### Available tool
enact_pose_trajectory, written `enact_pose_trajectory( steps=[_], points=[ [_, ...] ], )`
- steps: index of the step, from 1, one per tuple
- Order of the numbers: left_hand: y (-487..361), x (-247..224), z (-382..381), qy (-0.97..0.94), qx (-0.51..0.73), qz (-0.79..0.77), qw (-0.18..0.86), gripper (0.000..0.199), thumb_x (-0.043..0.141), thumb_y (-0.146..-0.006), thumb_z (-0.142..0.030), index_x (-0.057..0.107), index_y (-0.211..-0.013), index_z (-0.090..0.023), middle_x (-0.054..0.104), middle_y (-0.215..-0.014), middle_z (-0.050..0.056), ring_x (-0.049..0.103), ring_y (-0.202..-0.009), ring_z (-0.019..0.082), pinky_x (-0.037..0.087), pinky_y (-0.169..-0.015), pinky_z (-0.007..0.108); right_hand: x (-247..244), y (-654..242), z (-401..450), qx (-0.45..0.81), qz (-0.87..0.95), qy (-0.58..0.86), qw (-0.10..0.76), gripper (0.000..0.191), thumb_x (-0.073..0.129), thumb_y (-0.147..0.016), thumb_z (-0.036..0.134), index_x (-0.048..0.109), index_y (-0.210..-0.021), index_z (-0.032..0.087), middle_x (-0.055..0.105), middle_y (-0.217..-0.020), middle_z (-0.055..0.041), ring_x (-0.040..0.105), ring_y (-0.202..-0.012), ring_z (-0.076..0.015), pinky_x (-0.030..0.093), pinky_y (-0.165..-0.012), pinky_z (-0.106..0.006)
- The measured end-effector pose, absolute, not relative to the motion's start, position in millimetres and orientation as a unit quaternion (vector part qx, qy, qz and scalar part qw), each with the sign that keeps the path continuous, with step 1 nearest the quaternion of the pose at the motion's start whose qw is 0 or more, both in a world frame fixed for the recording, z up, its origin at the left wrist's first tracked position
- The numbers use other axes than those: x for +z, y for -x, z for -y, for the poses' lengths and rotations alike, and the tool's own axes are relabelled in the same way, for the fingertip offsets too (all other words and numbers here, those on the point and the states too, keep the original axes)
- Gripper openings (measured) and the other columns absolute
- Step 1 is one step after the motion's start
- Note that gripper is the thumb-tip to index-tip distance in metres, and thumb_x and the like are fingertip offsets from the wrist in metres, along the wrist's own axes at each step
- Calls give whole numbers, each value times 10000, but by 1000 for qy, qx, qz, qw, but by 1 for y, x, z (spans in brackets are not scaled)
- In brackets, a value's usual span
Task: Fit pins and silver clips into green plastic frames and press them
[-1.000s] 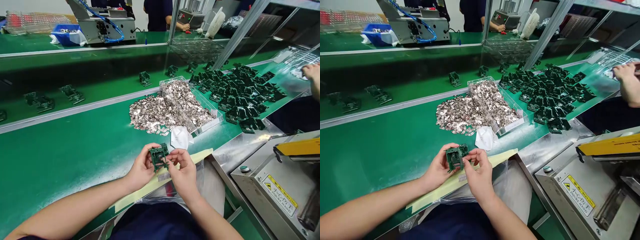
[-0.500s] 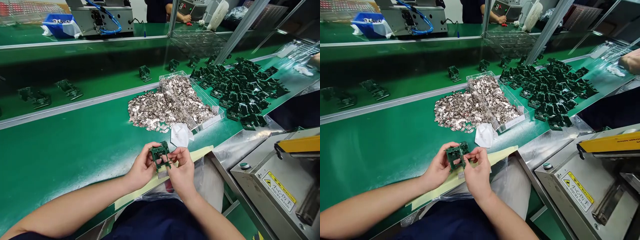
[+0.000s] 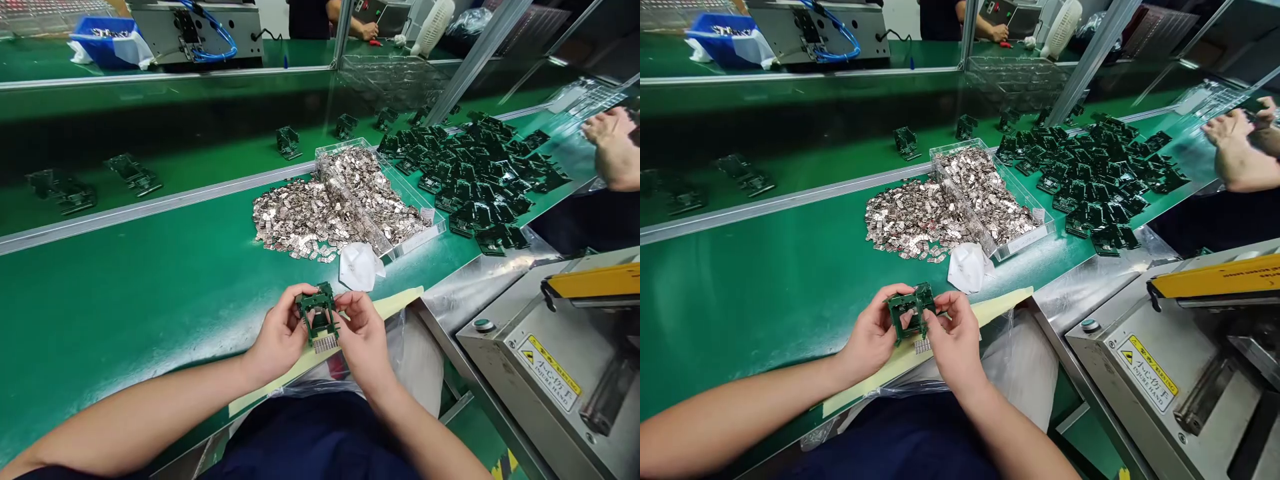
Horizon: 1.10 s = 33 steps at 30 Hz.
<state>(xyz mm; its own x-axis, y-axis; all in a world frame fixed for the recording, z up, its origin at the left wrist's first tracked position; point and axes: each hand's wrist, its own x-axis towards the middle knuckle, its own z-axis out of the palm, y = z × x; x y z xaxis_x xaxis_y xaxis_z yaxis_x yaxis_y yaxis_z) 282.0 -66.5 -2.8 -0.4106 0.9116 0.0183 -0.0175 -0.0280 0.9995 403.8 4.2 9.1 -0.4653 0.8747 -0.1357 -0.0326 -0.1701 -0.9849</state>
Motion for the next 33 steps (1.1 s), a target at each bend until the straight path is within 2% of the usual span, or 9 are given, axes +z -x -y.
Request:
enact_pose_trajectory(
  steps=[9, 18, 21, 26, 31, 33],
  points=[
    [-289, 4, 73, -405, 608, -575, 369, 235, 551, -896, -199, 517, -1127, -227, 612, -915, 14, 579, -764, 101, 494, -675, 189, 9, -409, 2, 707, 476, 372, 368, 284, 776, -675, 235, 505, -756, 204, 557, -783, 11, 512, -691, -122, 452, -623, -215],
    [-312, 13, 77, -409, 582, -599, 367, 237, 592, -853, -184, 556, -1086, -209, 640, -917, 18, 608, -782, 109, 519, -702, 196, 12, -426, 20, 711, 430, 362, 422, 338, 760, -696, 215, 421, -692, 208, 499, -688, 43, 453, -620, -103, 425, -583, -204],
    [-320, 14, 72, -423, 577, -586, 380, 250, 619, -836, -213, 564, -1080, -198, 637, -953, 37, 620, -818, 129, 537, -717, 224, 12, -440, 19, 701, 432, 366, 434, 314, 758, -714, 246, 446, -710, 211, 498, -687, 45, 472, -612, -107, 446, -573, -207],
    [-329, 12, 43, -384, 621, -548, 409, 330, 682, -797, -349, 527, -1049, -205, 611, -899, 20, 604, -749, 138, 547, -630, 244, -13, -482, 18, 581, 449, 469, 491, 211, 694, -812, 368, 579, -889, 209, 557, -836, -3, 542, -753, -140, 509, -693, -254],
    [-349, -1, 12, -370, 666, -525, 380, 405, 738, -740, -420, 511, -988, -194, 614, -923, 27, 606, -834, 143, 521, -772, 262, -51, -490, 25, 621, 456, 497, 399, 346, 657, -803, 509, 622, -805, 164, 585, -698, -23, 524, -608, -143, 473, -561, -261],
    [-357, -7, 7, -381, 669, -516, 375, 404, 732, -746, -426, 516, -996, -194, 616, -903, 25, 601, -825, 141, 509, -764, 255, -57, -480, 23, 622, 468, 483, 400, 375, 663, -781, 533, 622, -776, 160, 583, -662, -18, 504, -579, -138, 439, -543, -254]
  ],
)
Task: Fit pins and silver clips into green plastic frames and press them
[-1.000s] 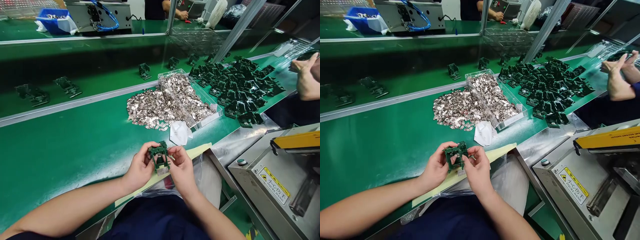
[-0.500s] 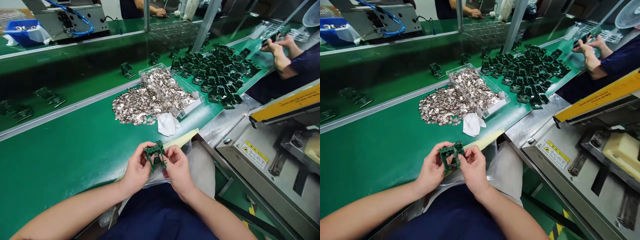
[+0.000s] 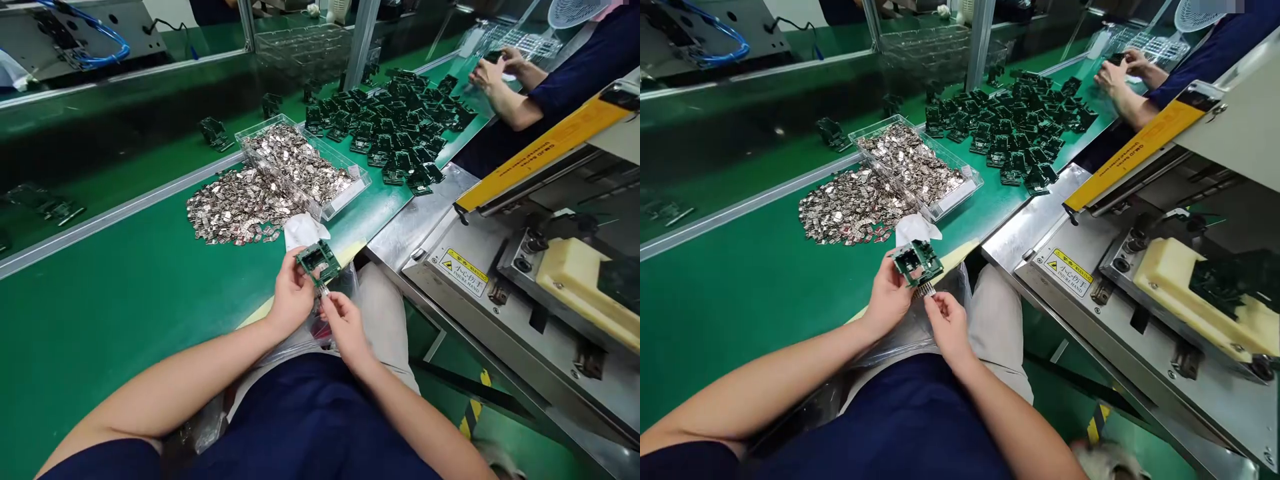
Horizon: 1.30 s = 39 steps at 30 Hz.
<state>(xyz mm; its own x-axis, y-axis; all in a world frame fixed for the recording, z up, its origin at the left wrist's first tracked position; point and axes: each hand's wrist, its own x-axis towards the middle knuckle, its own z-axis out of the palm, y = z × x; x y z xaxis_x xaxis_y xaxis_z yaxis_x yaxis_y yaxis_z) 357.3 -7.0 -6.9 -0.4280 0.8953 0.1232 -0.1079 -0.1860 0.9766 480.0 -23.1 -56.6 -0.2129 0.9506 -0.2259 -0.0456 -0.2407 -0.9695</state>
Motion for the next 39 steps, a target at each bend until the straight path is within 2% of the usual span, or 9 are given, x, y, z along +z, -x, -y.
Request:
enact_pose_trajectory(
  steps=[4, 8, 13, 18, 23, 27, 31, 35, 39],
  points=[
    [-364, -13, 9, -407, 665, -519, 350, 354, 684, -802, -397, 518, -1042, -197, 614, -886, 22, 598, -786, 132, 500, -722, 246, -60, -461, 18, 601, 476, 476, 430, 418, 611, -796, 583, 574, -703, 177, 526, -606, 10, 443, -547, -121, 381, -522, -244],
    [-364, -12, 14, -425, 653, -538, 322, 294, 646, -838, -337, 518, -1063, -197, 610, -931, 30, 600, -803, 126, 500, -732, 241, -68, -459, 21, 590, 479, 480, 439, 427, 579, -824, 599, 574, -733, 181, 533, -619, 5, 450, -546, -127, 379, -515, -249],
    [-367, -12, 12, -420, 640, -566, 306, 300, 636, -840, -336, 504, -1070, -196, 602, -973, 42, 607, -835, 135, 505, -748, 253, -77, -462, 27, 590, 490, 485, 420, 393, 545, -873, 572, 551, -757, 197, 503, -580, 16, 456, -509, -133, 374, -466, -248],
    [-367, -13, 10, -410, 647, -564, 309, 314, 642, -838, -335, 496, -1080, -197, 607, -974, 38, 612, -856, 132, 506, -772, 249, -81, -463, 28, 596, 536, 465, 376, 430, 489, -889, 572, 526, -675, 201, 531, -575, 6, 476, -513, -131, 402, -493, -248],
    [-363, -13, 5, -398, 658, -560, 306, 330, 655, -831, -360, 496, -1069, -195, 612, -957, 33, 617, -855, 135, 515, -787, 259, -83, -476, 20, 612, 618, 415, 266, 329, 566, -848, 402, 591, -585, 204, 578, -506, 3, 498, -431, -138, 380, -447, -244],
    [-358, -13, 5, -364, 680, -533, 348, 365, 667, -822, -378, 472, -1079, -207, 597, -914, 15, 613, -810, 126, 534, -741, 256, -64, -498, 5, 553, 672, 431, 240, 224, 682, -743, 258, 613, -534, 218, 589, -481, 3, 510, -429, -155, 355, -466, -260],
    [-355, -8, 13, -343, 664, -516, 419, 383, 634, -840, -408, 437, -1116, -231, 575, -918, 14, 604, -733, 125, 545, -636, 256, -14, -514, -8, 460, 713, 450, 279, 149, 665, -829, 288, 686, -696, 226, 667, -619, -15, 575, -525, -174, 411, -528, -281],
    [-354, -3, 21, -393, 647, -524, 390, 316, 589, -878, -365, 464, -1131, -222, 564, -892, 16, 564, -706, 117, 521, -645, 246, 27, -509, -15, 376, 760, 395, 353, 133, 565, -916, 235, 696, -942, 235, 682, -817, -35, 626, -707, -187, 479, -660, -306],
    [-354, -4, 25, -434, 632, -514, 384, 271, 526, -916, -303, 452, -1166, -227, 573, -863, 17, 565, -704, 125, 501, -649, 247, 32, -489, -20, 343, 765, 371, 399, 120, 580, -887, 197, 693, -898, 235, 583, -825, -50, 573, -776, -204, 464, -672, -325]
  ],
)
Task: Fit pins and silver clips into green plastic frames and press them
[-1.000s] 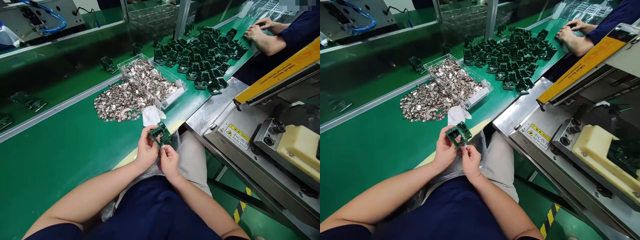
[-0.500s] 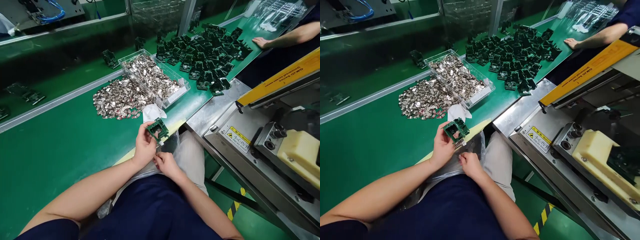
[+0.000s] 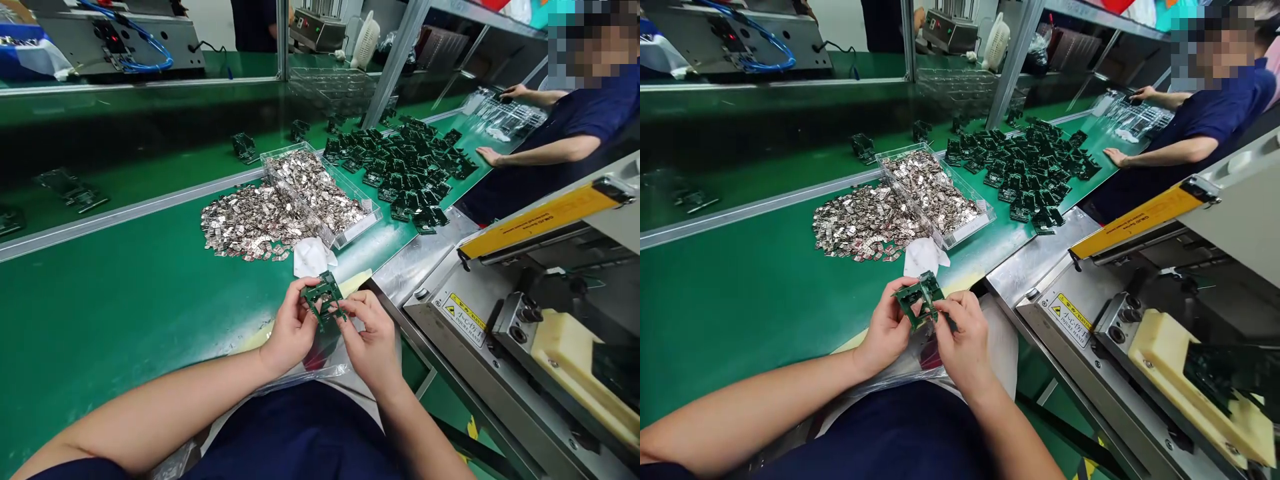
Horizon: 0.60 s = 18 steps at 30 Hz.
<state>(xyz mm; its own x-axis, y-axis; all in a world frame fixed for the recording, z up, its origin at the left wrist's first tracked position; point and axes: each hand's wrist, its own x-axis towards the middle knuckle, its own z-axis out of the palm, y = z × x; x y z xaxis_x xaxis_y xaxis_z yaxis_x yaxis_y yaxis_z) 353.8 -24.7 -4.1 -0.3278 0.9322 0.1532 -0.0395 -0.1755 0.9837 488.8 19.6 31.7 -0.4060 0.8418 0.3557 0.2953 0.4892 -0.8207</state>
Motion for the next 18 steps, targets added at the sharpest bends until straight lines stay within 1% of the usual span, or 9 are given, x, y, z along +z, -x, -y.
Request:
enact_pose_trajectory(
  steps=[4, 8, 11, 14, 16, 18],
  points=[
    [-354, -5, 27, -465, 630, -489, 383, 276, 498, -924, -260, 431, -1190, -236, 595, -892, 23, 592, -742, 134, 511, -703, 264, 25, -479, -21, 318, 770, 383, 399, 71, 606, -866, 208, 662, -826, 226, 541, -803, -43, 533, -782, -210, 435, -677, -336],
    [-355, -5, 30, -483, 617, -490, 382, 295, 483, -930, -243, 425, -1219, -249, 585, -843, 6, 588, -737, 134, 511, -721, 267, 30, -482, -22, 326, 773, 398, 372, 119, 612, -861, 235, 621, -744, 215, 529, -767, -35, 511, -750, -200, 408, -648, -322],
    [-357, -5, 32, -496, 607, -489, 385, 307, 485, -928, -259, 429, -1230, -240, 598, -860, 20, 589, -732, 144, 512, -706, 275, 33, -485, -24, 363, 750, 406, 376, 180, 630, -843, 261, 580, -678, 212, 513, -728, -20, 485, -686, -177, 381, -591, -295],
    [-357, -5, 35, -500, 593, -497, 388, 311, 491, -925, -277, 441, -1229, -236, 616, -907, 35, 595, -755, 153, 503, -698, 273, 29, -484, -24, 425, 695, 428, 392, 250, 694, -799, 339, 550, -646, 206, 502, -712, -5, 459, -633, -153, 366, -537, -267],
    [-358, -5, 36, -501, 585, -507, 388, 314, 499, -921, -281, 456, -1228, -233, 618, -932, 39, 592, -769, 154, 497, -706, 270, 24, -485, -24, 478, 647, 443, 395, 292, 742, -751, 381, 539, -648, 199, 497, -705, 3, 456, -620, -142, 380, -527, -253],
    [-358, -4, 36, -503, 580, -509, 389, 311, 512, -914, -285, 474, -1217, -228, 611, -946, 43, 588, -775, 153, 498, -716, 270, 21, -491, -24, 522, 607, 446, 399, 289, 758, -730, 371, 530, -686, 198, 492, -692, 16, 466, -609, -134, 405, -532, -245]
  ],
)
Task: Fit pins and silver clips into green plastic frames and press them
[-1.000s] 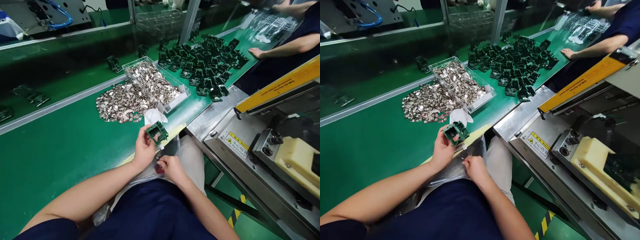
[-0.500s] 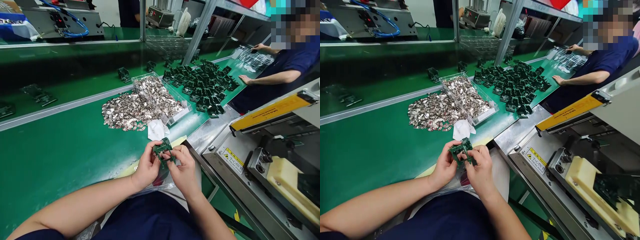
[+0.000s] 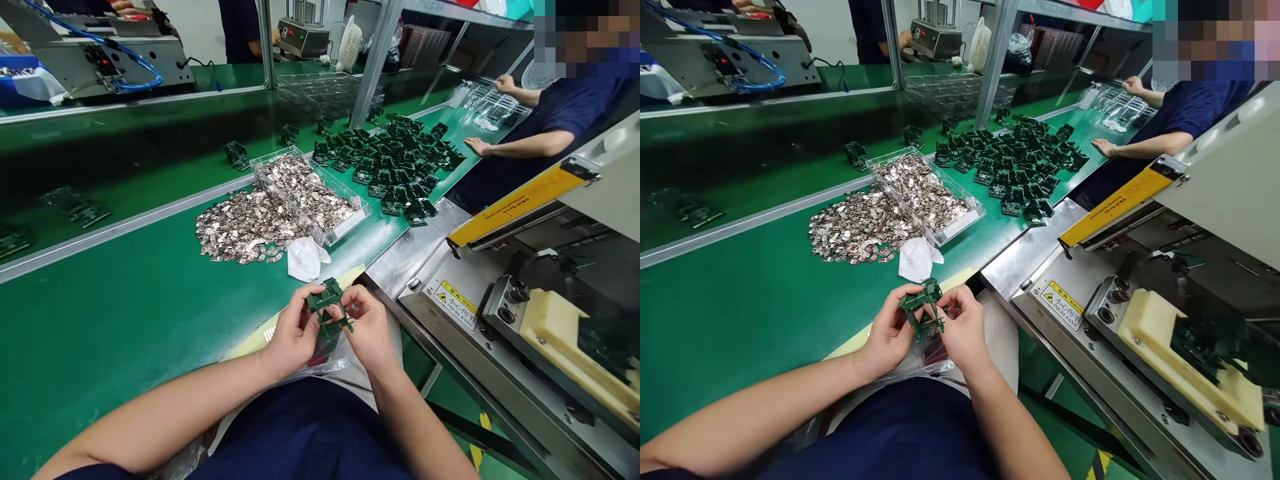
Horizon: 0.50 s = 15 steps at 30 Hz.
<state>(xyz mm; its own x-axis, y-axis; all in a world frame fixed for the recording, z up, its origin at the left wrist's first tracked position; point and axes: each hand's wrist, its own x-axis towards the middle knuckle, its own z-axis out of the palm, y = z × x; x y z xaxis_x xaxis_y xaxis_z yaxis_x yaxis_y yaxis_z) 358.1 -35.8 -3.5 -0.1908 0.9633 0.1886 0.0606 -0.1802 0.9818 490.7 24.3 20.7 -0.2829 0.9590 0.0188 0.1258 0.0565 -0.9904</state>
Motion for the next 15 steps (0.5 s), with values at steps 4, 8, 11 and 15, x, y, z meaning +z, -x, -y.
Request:
enact_pose_trajectory(
  steps=[4, 8, 11, 15],
  points=[
    [-363, 3, 32, -515, 547, -512, 416, 292, 516, -909, -278, 494, -1195, -223, 612, -911, 46, 584, -736, 152, 501, -659, 256, 28, -521, -24, 462, 678, 390, 418, 326, 685, -801, 259, 586, -1110, 231, 602, -1075, -74, 585, -935, -219, 504, -721, -313],
    [-383, 24, 21, -605, 467, -452, 460, 316, 492, -904, -212, 506, -1219, -236, 650, -971, 74, 631, -772, 175, 533, -661, 280, 54, -575, -13, 307, 824, 298, 370, 667, 722, -806, 226, 430, -1402, 299, 469, -1410, -93, 426, -1294, -302, 373, -1062, -487],
    [-413, 53, -4, -690, 392, -318, 519, 475, 549, -876, -201, 454, -1338, -262, 679, -1054, 95, 680, -889, 214, 573, -761, 336, 69, -630, 4, 276, 803, 325, 416, 618, 779, -766, 284, 512, -1322, 306, 603, -1243, -88, 526, -1191, -313, 418, -1029, -514],
    [-490, 90, -58, -777, 372, -212, 462, 660, 711, -771, -295, 449, -1374, -239, 596, -1303, 143, 600, -1169, 299, 513, -966, 445, 78, -718, 29, 94, 577, 474, 658, 588, 799, -728, 266, 560, -1265, 252, 590, -1219, -98, 554, -1154, -303, 425, -1016, -519]
  ],
)
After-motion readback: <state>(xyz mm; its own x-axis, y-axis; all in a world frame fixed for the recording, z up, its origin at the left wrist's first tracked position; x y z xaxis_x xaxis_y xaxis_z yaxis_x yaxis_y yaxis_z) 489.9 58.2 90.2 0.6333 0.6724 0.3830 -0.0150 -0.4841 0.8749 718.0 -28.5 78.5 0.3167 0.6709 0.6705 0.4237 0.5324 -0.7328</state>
